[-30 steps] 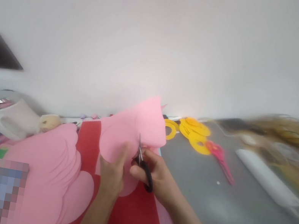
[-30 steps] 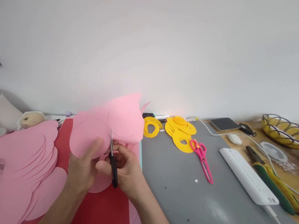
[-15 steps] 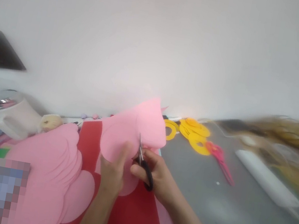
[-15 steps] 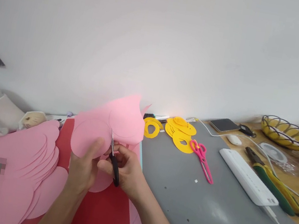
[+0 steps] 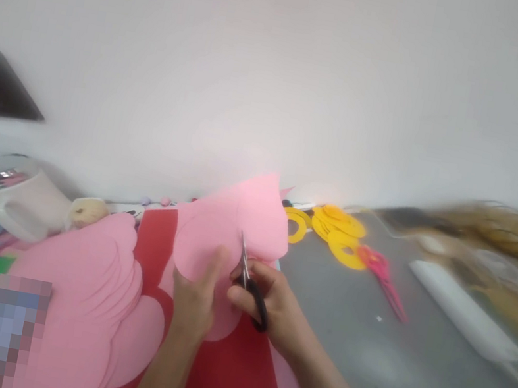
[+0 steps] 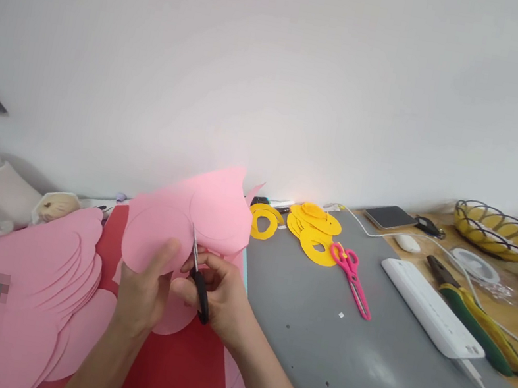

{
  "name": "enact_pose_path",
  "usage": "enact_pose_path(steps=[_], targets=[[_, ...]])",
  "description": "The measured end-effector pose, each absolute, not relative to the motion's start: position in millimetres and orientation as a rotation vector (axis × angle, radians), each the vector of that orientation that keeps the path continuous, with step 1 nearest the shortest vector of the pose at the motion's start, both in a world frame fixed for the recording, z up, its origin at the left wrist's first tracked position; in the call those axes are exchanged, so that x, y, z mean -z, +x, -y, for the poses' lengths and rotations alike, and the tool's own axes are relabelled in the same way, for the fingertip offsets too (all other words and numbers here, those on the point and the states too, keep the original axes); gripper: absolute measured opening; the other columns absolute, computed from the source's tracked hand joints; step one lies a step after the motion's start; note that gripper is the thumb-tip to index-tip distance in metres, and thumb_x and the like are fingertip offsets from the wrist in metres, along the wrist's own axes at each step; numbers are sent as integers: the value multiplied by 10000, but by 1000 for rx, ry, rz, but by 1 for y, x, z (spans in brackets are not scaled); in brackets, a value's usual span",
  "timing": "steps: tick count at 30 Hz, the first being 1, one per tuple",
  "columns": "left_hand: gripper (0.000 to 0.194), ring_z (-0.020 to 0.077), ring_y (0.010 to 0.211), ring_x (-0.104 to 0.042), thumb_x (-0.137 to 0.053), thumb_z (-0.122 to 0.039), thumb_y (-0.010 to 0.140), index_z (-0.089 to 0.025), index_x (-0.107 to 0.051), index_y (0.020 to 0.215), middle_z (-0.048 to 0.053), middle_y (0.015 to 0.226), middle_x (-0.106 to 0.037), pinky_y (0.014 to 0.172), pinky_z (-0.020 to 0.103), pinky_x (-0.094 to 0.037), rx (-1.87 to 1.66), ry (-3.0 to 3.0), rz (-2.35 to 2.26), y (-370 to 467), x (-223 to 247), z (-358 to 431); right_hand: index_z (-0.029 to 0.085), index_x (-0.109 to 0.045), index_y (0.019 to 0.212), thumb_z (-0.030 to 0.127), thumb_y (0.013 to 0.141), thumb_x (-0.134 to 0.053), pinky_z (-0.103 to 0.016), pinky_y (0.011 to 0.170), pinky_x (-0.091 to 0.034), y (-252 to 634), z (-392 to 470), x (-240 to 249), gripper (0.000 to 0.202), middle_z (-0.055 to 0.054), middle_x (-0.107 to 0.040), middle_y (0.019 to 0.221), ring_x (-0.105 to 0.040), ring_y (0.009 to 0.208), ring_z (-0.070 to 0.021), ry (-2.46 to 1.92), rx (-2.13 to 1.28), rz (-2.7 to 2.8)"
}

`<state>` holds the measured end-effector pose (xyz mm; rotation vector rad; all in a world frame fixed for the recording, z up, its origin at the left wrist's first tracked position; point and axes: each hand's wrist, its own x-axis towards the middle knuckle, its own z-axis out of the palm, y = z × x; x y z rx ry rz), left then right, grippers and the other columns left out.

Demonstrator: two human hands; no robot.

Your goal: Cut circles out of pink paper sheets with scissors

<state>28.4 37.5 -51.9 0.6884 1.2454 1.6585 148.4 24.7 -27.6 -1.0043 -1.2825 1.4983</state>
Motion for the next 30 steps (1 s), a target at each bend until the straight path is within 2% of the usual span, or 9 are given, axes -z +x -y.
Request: enact_pose_path(steps=[4, 7, 14, 18, 23, 30], targets=[[434, 303, 1003, -663, -834, -323, 591, -168, -684, 968, 98, 995, -713, 924, 480, -510, -1657, 640, -1282, 30, 49, -37, 181, -543, 687, 487, 634, -806, -226, 498, -354, 147, -24, 28, 407, 69, -453, 546, -401, 502, -80, -1016, -1509, 1242], [421, 288, 986, -665, -840, -303, 575, -177, -674, 941, 86, 979, -711, 881, 446, -531, -1667, 606, -1289, 32, 46, -36, 177, -536, 670, 481, 618, -809, -215, 480, -331, 145, -23, 28, 412, 77, -438, 533, -375, 479, -65, -1026, -1520, 1206], [451, 276, 901, -676, -826, -477, 586, -160, -694, 877, 99, 951, -719, 808, 434, -560, -1689, 646, -1381, 36, 41, -36, 180, -527, 660, 448, 597, -828, -210, 469, -303, 144, -24, 29, 408, 91, -421, 496, -361, 458, -61, -1066, -1538, 1152], [472, 277, 884, -681, -832, -451, 578, -157, -693, 921, 100, 948, -718, 776, 434, -570, -1657, 663, -1379, 35, 41, -37, 165, -566, 704, 389, 554, -872, -210, 491, -317, 145, -24, 26, 407, 82, -463, 526, -384, 496, -70, -1089, -1550, 1143], [483, 280, 881, -676, -853, -396, 545, -156, -673, 924, 101, 944, -714, 835, 464, -546, -1582, 691, -1482, 32, 40, -35, 159, -565, 717, 359, 507, -903, -214, 533, -352, 148, -26, 21, 445, 67, -510, 592, -409, 549, -78, -1042, -1554, 1146], [558, 306, 937, -669, -841, -456, 550, -147, -671, 983, 127, 980, -703, 871, 493, -535, -1576, 695, -1479, 30, 43, -35, 163, -563, 712, 364, 543, -887, -219, 534, -360, 150, -25, 21, 417, 67, -493, 582, -403, 543, -80, -1016, -1536, 1181]])
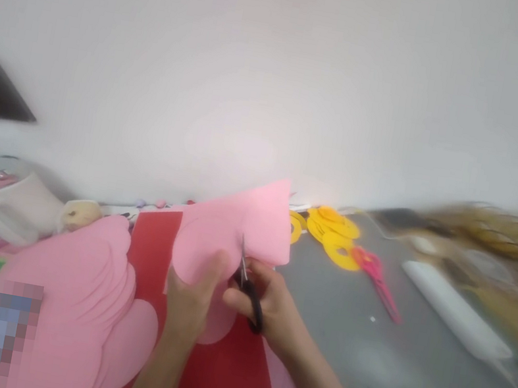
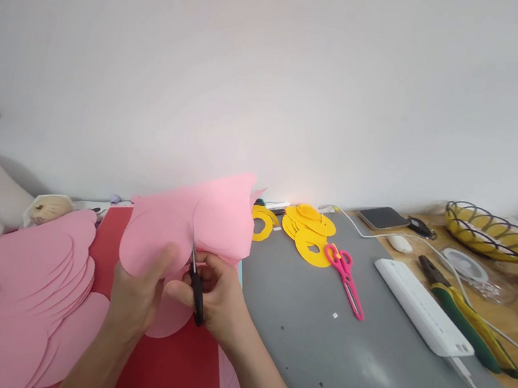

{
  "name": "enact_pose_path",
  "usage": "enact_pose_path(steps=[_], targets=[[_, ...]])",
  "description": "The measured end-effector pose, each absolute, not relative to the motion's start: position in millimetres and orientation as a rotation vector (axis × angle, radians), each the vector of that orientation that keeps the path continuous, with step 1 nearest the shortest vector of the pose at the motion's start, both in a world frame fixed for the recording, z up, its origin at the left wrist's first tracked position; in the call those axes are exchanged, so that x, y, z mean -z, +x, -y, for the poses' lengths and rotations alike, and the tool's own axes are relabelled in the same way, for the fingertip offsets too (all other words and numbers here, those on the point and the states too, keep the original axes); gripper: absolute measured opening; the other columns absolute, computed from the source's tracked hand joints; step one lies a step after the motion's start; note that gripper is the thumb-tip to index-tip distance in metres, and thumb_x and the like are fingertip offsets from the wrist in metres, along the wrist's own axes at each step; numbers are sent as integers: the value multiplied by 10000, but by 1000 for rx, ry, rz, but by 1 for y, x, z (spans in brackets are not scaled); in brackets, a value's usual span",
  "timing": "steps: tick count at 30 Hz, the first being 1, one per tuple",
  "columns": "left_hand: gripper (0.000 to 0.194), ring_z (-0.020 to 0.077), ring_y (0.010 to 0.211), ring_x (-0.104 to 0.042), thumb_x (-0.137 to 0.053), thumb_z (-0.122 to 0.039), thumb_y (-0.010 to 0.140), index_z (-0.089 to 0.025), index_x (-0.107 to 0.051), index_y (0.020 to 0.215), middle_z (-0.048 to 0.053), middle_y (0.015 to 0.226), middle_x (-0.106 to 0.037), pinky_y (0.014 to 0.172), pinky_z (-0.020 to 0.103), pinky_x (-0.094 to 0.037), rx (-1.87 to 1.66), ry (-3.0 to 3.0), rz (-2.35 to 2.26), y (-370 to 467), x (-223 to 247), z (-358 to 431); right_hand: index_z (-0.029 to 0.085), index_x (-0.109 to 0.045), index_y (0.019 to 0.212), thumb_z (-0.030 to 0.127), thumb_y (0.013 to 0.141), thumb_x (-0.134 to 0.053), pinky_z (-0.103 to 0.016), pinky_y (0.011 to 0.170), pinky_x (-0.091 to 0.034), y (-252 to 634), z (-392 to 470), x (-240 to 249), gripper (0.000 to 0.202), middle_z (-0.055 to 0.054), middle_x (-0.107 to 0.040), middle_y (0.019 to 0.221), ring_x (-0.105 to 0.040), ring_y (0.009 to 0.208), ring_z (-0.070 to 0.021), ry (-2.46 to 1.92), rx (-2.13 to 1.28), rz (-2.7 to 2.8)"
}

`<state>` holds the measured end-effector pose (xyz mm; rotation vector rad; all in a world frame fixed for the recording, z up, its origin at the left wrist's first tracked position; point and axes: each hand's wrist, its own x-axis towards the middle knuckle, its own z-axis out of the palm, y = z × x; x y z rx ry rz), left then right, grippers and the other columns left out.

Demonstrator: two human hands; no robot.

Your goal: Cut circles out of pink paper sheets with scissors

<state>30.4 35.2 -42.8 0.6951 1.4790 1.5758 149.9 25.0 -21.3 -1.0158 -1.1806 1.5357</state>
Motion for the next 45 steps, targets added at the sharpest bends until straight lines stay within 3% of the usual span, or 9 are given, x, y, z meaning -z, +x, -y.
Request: enact_pose_path(steps=[10, 18, 26, 34, 40, 45], targets=[[494, 295, 904, -677, -832, -398, 570, -143, -679, 965, 117, 951, -703, 805, 454, -562, -1596, 743, -1394, 30, 38, -35, 166, -548, 673, 418, 595, -845, -216, 490, -301, 150, -26, 27, 396, 81, -407, 536, -339, 513, -74, -996, -1492, 1267], [481, 296, 964, -670, -838, -418, 586, -161, -688, 964, 115, 995, -700, 886, 456, -539, -1591, 714, -1401, 29, 42, -35, 177, -547, 675, 481, 605, -820, -226, 487, -319, 150, -25, 26, 415, 72, -436, 536, -364, 512, -83, -1031, -1479, 1287], [485, 277, 875, -685, -852, -379, 557, -139, -671, 938, 118, 939, -718, 768, 416, -563, -1652, 689, -1369, 30, 41, -36, 186, -533, 666, 454, 582, -848, -235, 487, -346, 149, -25, 25, 422, 71, -451, 526, -397, 497, -89, -1032, -1510, 1260], [444, 295, 954, -673, -834, -396, 577, -128, -666, 889, 132, 996, -713, 865, 460, -541, -1621, 749, -1448, 30, 37, -33, 176, -558, 705, 599, 636, -766, -236, 478, -333, 149, -25, 28, 476, 57, -457, 546, -411, 498, -91, -1036, -1474, 1316], [483, 276, 930, -675, -839, -390, 579, -137, -669, 954, 125, 1009, -713, 835, 436, -556, -1635, 683, -1437, 31, 38, -34, 182, -542, 709, 561, 601, -805, -237, 489, -329, 148, -24, 32, 474, 68, -451, 529, -399, 481, -85, -1057, -1521, 1266], [389, 270, 876, -686, -820, -386, 582, -148, -696, 863, 99, 865, -726, 789, 399, -562, -1651, 770, -1425, 30, 35, -33, 186, -536, 684, 475, 561, -863, -231, 500, -326, 148, -25, 28, 453, 73, -434, 543, -371, 512, -87, -1006, -1528, 1265]])
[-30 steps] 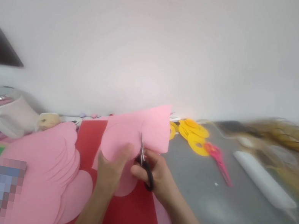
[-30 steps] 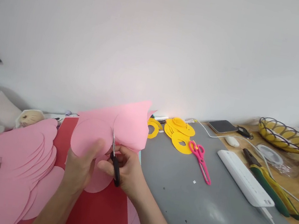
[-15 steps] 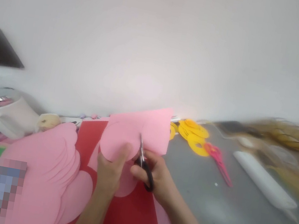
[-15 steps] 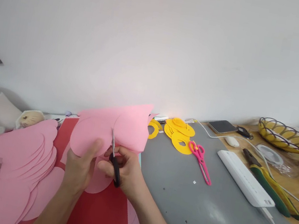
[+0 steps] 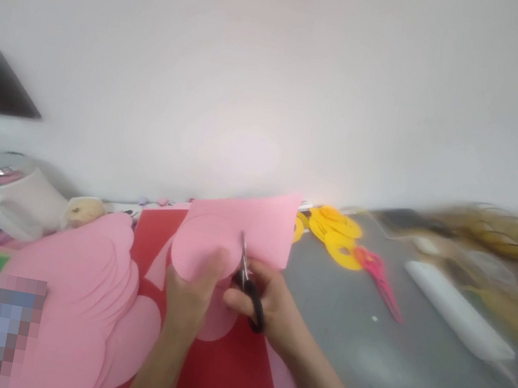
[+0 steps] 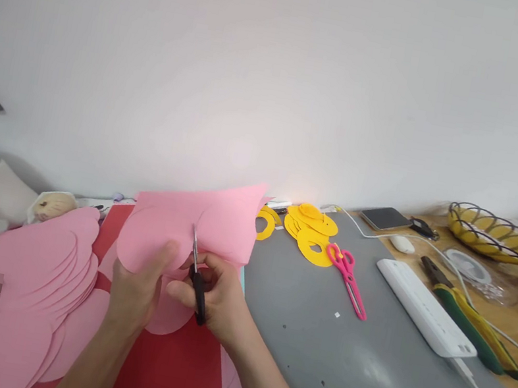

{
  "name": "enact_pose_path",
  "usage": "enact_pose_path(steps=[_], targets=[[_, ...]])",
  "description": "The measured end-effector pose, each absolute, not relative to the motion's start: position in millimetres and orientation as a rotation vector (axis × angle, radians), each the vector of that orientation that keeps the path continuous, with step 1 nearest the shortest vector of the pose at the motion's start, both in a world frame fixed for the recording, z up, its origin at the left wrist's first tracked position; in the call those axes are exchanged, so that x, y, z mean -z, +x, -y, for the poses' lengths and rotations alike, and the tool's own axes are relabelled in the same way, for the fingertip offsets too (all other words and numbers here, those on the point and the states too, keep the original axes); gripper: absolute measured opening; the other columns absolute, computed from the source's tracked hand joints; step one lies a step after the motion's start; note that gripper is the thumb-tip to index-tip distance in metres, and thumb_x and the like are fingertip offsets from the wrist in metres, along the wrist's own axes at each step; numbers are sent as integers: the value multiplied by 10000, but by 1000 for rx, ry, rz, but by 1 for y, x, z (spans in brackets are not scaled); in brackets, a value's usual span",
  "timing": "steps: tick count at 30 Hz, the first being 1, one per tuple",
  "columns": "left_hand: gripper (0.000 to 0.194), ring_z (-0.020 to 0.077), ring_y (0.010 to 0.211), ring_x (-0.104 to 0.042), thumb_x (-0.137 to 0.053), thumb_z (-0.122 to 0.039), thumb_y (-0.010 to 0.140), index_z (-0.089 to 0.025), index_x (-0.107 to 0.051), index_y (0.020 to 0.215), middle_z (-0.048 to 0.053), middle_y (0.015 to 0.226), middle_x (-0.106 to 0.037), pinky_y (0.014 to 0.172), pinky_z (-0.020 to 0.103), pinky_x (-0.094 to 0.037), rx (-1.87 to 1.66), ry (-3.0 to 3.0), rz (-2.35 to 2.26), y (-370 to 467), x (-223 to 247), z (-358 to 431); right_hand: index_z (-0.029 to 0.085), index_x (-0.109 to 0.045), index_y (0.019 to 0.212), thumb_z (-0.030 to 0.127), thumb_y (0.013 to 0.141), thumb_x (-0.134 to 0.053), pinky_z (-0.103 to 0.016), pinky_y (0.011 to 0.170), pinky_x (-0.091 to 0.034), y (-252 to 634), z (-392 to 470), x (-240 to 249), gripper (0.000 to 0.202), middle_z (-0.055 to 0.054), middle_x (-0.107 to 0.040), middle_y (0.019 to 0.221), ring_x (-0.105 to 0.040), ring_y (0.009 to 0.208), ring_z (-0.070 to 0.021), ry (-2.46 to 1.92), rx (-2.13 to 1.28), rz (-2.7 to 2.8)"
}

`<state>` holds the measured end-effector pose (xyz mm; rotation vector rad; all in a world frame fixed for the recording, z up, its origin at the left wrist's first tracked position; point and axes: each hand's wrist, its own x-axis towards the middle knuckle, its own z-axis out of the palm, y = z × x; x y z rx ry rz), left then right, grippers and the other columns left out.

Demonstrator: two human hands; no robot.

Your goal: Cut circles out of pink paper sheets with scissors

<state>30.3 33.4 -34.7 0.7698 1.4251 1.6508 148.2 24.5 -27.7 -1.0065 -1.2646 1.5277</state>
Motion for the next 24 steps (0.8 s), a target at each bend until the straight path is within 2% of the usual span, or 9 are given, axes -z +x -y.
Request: enact_pose_path(steps=[4, 12, 18, 24], targets=[[381, 282, 843, -694, -825, -378, 573, -143, -702, 847, 109, 876, -727, 764, 419, -568, -1584, 803, -1453, 29, 30, -31, 187, -520, 658, 484, 553, -867, -232, 510, -337, 149, -25, 25, 468, 71, -424, 562, -353, 528, -87, -989, -1519, 1285], [437, 286, 881, -684, -827, -397, 563, -148, -689, 895, 109, 913, -725, 865, 493, -536, -1600, 780, -1483, 28, 33, -32, 195, -480, 631, 486, 573, -856, -223, 486, -320, 150, -26, 24, 479, 81, -399, 531, -329, 508, -79, -989, -1498, 1313], [408, 272, 956, -673, -817, -353, 592, -164, -679, 926, 90, 939, -716, 909, 447, -528, -1601, 789, -1451, 30, 29, -29, 190, -513, 654, 510, 595, -837, -230, 487, -316, 151, -26, 28, 460, 66, -437, 547, -353, 514, -86, -975, -1491, 1320], [412, 276, 922, -680, -816, -347, 596, -155, -699, 941, 103, 950, -722, 844, 433, -552, -1617, 816, -1429, 29, 32, -31, 187, -543, 681, 530, 597, -831, -234, 499, -316, 151, -25, 29, 456, 61, -444, 561, -364, 535, -94, -981, -1481, 1325]])
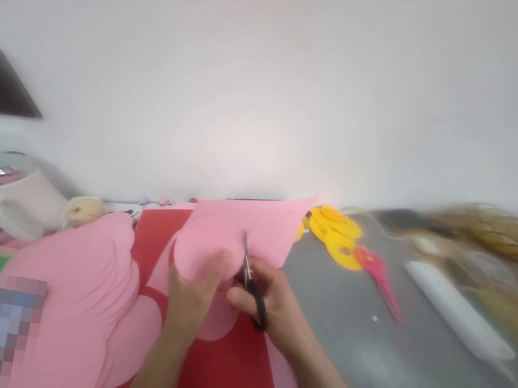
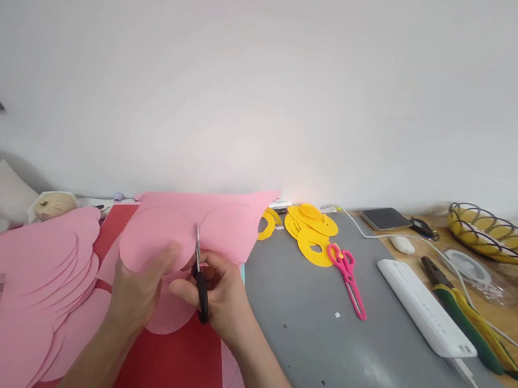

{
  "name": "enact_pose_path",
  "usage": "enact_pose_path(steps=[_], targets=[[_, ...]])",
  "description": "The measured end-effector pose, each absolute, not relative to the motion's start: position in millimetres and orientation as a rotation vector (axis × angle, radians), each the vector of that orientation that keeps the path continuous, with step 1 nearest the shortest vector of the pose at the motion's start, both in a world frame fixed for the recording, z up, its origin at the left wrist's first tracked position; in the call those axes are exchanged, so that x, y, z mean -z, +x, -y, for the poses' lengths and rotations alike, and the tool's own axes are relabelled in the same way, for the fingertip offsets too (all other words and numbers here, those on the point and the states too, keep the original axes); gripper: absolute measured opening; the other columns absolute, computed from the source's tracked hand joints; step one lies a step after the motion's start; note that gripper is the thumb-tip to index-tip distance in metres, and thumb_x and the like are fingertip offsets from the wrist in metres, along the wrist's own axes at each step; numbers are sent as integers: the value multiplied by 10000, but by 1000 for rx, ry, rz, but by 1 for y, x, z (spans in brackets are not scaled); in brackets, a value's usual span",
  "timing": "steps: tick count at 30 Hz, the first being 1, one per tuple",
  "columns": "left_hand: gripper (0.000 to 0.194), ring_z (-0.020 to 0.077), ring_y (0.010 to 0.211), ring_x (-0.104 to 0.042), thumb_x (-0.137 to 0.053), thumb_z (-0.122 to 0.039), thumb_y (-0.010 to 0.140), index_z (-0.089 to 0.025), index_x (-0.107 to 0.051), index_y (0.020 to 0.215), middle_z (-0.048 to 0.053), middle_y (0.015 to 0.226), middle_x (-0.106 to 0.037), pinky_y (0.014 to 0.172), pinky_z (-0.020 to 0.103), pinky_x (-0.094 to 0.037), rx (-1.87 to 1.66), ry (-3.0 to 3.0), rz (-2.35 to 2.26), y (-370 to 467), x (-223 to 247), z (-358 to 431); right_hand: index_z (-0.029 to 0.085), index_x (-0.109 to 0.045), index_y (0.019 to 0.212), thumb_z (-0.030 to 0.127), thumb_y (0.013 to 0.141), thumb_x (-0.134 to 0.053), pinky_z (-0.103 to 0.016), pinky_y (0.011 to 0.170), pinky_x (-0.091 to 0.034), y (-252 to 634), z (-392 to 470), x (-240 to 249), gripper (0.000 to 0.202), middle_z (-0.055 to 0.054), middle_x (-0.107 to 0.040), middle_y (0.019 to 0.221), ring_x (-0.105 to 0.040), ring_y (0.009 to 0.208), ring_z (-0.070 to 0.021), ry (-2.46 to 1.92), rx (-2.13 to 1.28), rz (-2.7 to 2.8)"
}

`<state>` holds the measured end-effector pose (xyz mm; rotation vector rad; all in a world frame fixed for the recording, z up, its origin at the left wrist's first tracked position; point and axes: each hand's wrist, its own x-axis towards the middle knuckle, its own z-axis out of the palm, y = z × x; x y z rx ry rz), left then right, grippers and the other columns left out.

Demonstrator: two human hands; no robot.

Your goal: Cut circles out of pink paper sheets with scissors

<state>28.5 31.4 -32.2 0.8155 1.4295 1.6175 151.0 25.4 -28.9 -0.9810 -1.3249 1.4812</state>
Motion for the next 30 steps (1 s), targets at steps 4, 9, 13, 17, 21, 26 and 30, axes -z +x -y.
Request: enact_pose_path(steps=[4, 9, 13, 17, 21, 26, 30], targets=[[403, 276, 932, -675, -798, -366, 622, -164, -708, 959, 106, 965, -723, 835, 444, -548, -1629, 817, -1399, 28, 34, -32, 183, -577, 714, 564, 632, -795, -236, 501, -322, 151, -25, 29, 447, 52, -454, 577, -377, 541, -98, -993, -1472, 1337], [366, 259, 857, -681, -819, -342, 582, -167, -713, 885, 86, 916, -719, 783, 419, -552, -1630, 809, -1422, 28, 33, -32, 180, -580, 711, 543, 606, -816, -239, 514, -357, 151, -26, 30, 445, 51, -467, 578, -409, 543, -102, -1003, -1474, 1323], [369, 262, 849, -678, -811, -374, 592, -167, -710, 879, 82, 889, -716, 771, 414, -554, -1624, 814, -1427, 27, 34, -33, 183, -573, 705, 527, 609, -817, -243, 515, -371, 150, -25, 29, 432, 52, -464, 574, -424, 536, -105, -1007, -1484, 1315], [389, 273, 841, -679, -833, -372, 552, -164, -701, 853, 87, 871, -718, 763, 414, -558, -1620, 771, -1467, 28, 34, -33, 182, -558, 680, 482, 593, -843, -240, 510, -367, 151, -25, 29, 422, 54, -460, 570, -415, 532, -102, -1014, -1488, 1298], [398, 282, 874, -676, -828, -393, 562, -166, -693, 860, 99, 912, -717, 800, 429, -556, -1625, 776, -1474, 27, 36, -34, 172, -579, 722, 488, 617, -827, -231, 505, -355, 151, -26, 30, 415, 48, -477, 580, -403, 542, -100, -974, -1491, 1312], [651, 331, 1038, -637, -831, -431, 563, -150, -631, 1116, 130, 1078, -681, 934, 529, -502, -1568, 792, -1491, 24, 42, -35, 180, -504, 643, 437, 566, -872, -214, 493, -327, 151, -27, 28, 455, 72, -424, 548, -348, 516, -77, -964, -1502, 1280], [581, 322, 1001, -650, -837, -383, 556, -154, -649, 1056, 104, 991, -684, 925, 517, -512, -1563, 846, -1470, 23, 41, -33, 180, -488, 623, 388, 523, -902, -213, 510, -344, 151, -27, 25, 473, 69, -432, 567, -357, 526, -76, -1000, -1496, 1256]])
